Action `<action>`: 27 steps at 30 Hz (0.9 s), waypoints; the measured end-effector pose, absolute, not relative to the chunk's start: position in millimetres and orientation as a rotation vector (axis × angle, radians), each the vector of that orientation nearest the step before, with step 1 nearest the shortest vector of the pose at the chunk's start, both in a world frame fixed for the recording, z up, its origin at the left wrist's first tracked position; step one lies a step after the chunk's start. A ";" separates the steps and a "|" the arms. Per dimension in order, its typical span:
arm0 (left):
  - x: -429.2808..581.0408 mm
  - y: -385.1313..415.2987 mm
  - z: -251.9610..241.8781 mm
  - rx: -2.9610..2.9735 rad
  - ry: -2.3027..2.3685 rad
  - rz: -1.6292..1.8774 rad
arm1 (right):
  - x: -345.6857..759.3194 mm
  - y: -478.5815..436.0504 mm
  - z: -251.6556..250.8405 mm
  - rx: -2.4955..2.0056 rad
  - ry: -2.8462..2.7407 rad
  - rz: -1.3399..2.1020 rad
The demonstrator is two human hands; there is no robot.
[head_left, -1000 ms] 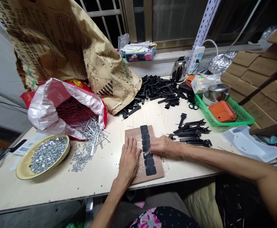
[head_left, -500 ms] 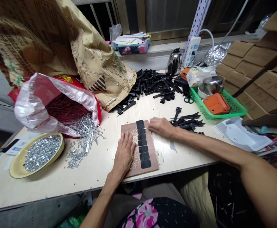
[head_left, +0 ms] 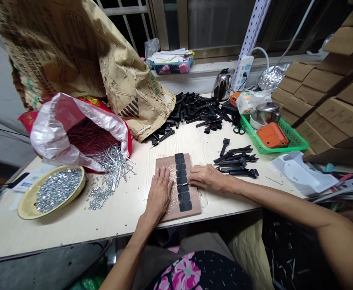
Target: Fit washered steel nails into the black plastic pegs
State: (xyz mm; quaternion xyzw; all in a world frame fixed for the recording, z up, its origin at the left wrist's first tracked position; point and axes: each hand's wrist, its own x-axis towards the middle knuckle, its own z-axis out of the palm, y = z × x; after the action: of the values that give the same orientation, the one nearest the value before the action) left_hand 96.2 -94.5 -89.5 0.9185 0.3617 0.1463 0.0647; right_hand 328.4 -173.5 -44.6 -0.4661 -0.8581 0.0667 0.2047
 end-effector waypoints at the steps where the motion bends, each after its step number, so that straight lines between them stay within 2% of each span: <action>1: 96.2 -94.7 -89.9 2.769 1.091 0.453 | 332.3 -173.5 -43.3 -1.339 -2.374 0.196; 9: 94.6 -95.4 -93.3 2.773 1.110 0.514 | 343.1 -165.9 -28.6 -1.532 -2.308 0.190; 15: 90.6 -96.2 -99.8 2.809 1.131 0.560 | 388.6 -178.2 12.0 -1.946 -2.444 -0.036; 18: 97.1 -101.2 -101.9 2.810 1.095 0.584 | 376.3 -144.7 17.8 -1.874 -2.422 -0.176; 24: 101.2 -124.3 -81.4 2.677 1.009 0.579 | 299.6 -2.8 -26.3 -1.687 -2.393 -0.229; 27: 71.5 -123.4 -61.3 2.551 1.157 0.711 | 285.4 42.7 -57.1 -1.645 -2.431 -0.289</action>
State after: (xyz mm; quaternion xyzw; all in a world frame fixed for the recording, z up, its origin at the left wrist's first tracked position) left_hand 71.5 -123.4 -61.3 0.8757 0.3974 0.2440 0.1256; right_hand 285.4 42.7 -57.1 -0.5551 -0.8204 -0.0975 0.0961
